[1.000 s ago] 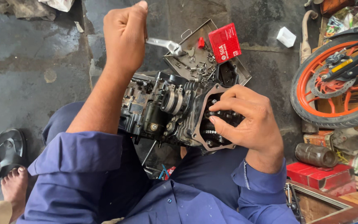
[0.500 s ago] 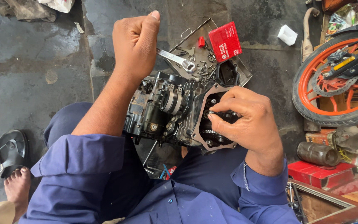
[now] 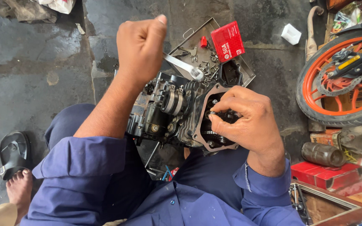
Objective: The person uses a wrench to tighten bolts on a disassembled motorcycle engine held on their lap. They repeatedly adjust the tool and reposition the engine to access different bolts.
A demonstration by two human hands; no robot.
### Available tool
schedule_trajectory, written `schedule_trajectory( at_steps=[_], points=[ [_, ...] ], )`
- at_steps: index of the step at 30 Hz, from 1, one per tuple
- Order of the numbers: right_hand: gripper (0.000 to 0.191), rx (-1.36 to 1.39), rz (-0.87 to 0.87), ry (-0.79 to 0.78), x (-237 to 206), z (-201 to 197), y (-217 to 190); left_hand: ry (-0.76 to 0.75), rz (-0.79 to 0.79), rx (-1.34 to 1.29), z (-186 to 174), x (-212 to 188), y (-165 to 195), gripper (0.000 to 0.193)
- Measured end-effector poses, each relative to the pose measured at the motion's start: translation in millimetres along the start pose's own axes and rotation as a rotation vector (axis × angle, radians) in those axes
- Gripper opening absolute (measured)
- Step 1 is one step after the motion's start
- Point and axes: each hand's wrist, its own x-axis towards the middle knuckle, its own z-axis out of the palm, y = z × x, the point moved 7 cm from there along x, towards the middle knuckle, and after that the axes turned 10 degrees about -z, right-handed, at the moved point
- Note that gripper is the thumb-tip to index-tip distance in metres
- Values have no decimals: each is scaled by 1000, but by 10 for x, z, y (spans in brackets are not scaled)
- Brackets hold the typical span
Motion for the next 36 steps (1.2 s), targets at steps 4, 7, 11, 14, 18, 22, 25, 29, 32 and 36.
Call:
schedule_trajectory(
  at_steps=[4, 7, 11, 14, 18, 22, 25, 29, 32, 36],
  points=[
    [16, 97, -26, -25, 5, -43, 10, 14, 319, 391, -26, -169, 494, 44],
    [17, 136, -21, -50, -29, -45, 49, 22, 413, 505, -3, -299, 742, 44],
    [16, 149, 12, -86, -84, -81, 144, -63, 442, 557, 44, -298, 842, 45],
    [16, 189, -8, -88, -105, -88, 171, -98, 423, 638, 67, -294, 826, 47],
    [15, 209, 33, 24, -96, -97, 215, -71, 397, 612, 10, -249, 757, 48],
    [20, 63, 103, 118, -86, -77, 184, -12, 240, 520, -225, -27, 465, 45],
    [20, 5, 101, 82, -45, -64, 129, 5, 138, 429, -278, -14, 253, 52],
    [18, -59, 93, 48, -2, -44, 89, 3, 152, 351, -214, -57, 165, 46],
    [16, -55, 62, 65, 12, -23, 74, -16, 173, 353, -139, -86, 192, 44],
    [17, -53, 39, 99, 2, -28, 69, 3, 231, 406, -151, -97, 330, 46]
  ],
)
